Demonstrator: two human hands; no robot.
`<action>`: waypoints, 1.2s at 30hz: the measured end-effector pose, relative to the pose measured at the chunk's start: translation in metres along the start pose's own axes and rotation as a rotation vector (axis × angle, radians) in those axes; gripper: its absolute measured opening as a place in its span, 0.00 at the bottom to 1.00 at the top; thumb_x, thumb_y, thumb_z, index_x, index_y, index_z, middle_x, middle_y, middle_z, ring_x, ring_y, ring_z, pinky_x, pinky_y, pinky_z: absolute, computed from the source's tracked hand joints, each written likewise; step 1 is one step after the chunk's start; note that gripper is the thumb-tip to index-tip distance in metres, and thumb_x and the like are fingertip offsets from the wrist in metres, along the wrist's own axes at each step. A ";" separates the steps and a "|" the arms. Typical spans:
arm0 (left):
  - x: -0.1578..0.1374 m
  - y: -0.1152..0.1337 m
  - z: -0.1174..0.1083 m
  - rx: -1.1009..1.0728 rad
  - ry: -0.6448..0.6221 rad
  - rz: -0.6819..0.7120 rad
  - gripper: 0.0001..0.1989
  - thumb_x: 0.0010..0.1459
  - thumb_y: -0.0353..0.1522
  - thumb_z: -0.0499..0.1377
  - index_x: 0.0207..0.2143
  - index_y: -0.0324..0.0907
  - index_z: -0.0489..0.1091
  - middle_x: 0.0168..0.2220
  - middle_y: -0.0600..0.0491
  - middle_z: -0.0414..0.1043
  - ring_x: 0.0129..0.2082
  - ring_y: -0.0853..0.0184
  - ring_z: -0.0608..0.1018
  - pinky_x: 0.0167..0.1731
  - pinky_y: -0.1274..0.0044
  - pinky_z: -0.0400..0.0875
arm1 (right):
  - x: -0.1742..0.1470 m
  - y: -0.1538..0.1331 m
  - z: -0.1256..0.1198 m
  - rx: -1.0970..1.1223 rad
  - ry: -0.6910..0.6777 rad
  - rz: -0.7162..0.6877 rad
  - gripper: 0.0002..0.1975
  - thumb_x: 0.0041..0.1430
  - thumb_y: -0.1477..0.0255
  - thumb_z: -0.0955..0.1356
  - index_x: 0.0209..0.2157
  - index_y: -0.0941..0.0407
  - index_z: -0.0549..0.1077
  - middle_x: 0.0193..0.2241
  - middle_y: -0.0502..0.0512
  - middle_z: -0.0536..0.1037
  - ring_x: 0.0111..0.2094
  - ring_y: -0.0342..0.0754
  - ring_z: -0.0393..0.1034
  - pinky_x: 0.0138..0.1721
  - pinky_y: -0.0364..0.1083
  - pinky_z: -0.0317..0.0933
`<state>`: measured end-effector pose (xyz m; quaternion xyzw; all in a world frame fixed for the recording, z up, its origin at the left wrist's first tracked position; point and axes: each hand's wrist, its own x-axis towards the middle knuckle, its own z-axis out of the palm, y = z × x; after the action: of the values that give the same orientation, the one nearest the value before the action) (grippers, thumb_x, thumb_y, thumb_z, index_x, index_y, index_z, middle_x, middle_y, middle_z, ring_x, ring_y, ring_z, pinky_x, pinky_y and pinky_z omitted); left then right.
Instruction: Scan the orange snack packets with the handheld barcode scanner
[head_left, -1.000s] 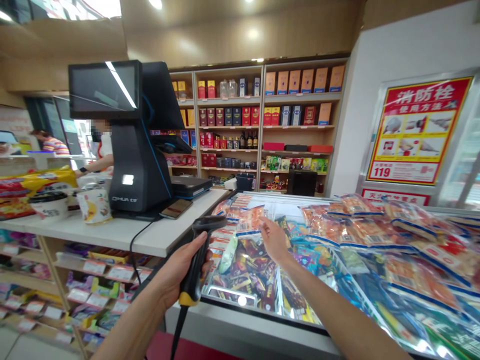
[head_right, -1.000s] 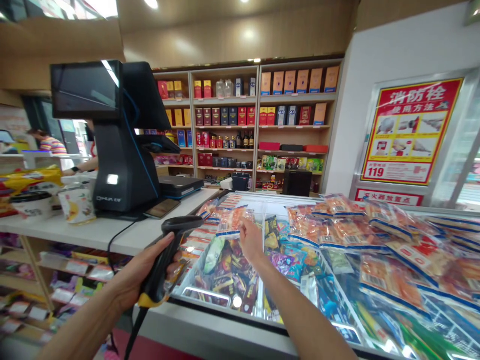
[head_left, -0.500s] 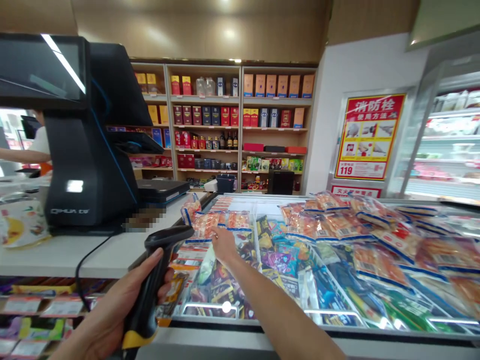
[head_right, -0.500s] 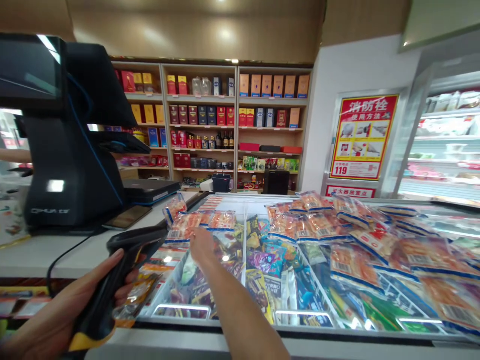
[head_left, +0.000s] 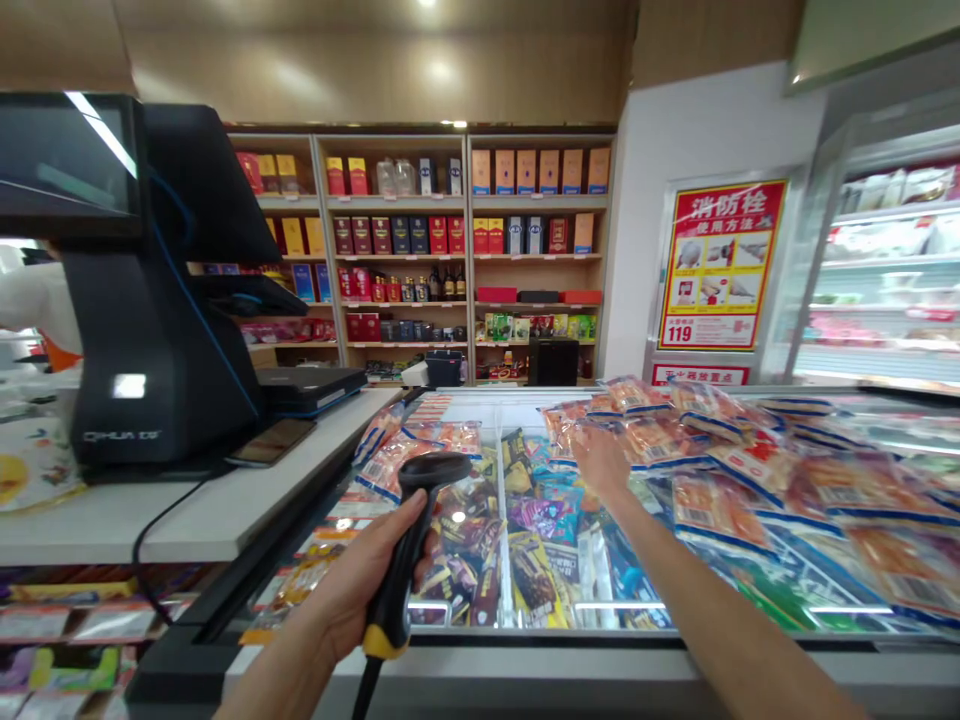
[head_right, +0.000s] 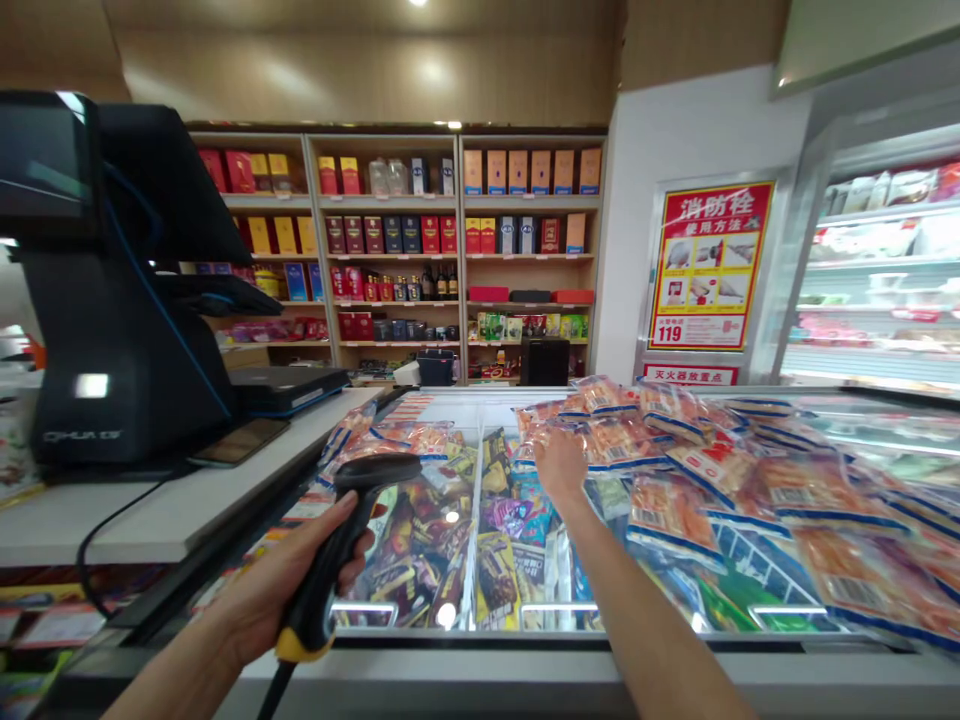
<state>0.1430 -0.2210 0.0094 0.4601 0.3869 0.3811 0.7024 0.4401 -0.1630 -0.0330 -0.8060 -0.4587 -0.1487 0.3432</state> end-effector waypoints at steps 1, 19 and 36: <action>0.002 -0.002 0.004 0.000 -0.014 -0.011 0.15 0.45 0.42 0.54 0.29 0.38 0.62 0.17 0.57 0.61 0.13 0.77 0.62 0.12 0.84 0.55 | 0.000 0.009 -0.003 -0.039 -0.033 0.033 0.17 0.49 0.64 0.58 0.39 0.58 0.65 0.37 0.59 0.69 0.41 0.49 0.61 0.38 0.45 0.54; 0.002 -0.006 0.027 0.040 -0.100 -0.044 0.15 0.45 0.42 0.54 0.25 0.38 0.61 0.19 0.56 0.61 0.14 0.77 0.63 0.14 0.84 0.56 | -0.001 0.017 -0.002 0.007 -0.012 0.074 0.10 0.49 0.69 0.58 0.29 0.55 0.69 0.28 0.54 0.73 0.32 0.45 0.65 0.30 0.41 0.54; 0.002 0.000 0.025 -0.003 -0.204 -0.077 0.15 0.46 0.42 0.52 0.27 0.38 0.61 0.19 0.57 0.61 0.13 0.78 0.62 0.13 0.85 0.53 | -0.010 -0.009 0.003 0.121 0.000 -0.067 0.11 0.50 0.69 0.58 0.28 0.55 0.69 0.26 0.50 0.73 0.29 0.43 0.65 0.28 0.40 0.52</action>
<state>0.1664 -0.2279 0.0157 0.4801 0.3304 0.3055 0.7530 0.4268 -0.1642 -0.0372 -0.7680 -0.4937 -0.1322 0.3859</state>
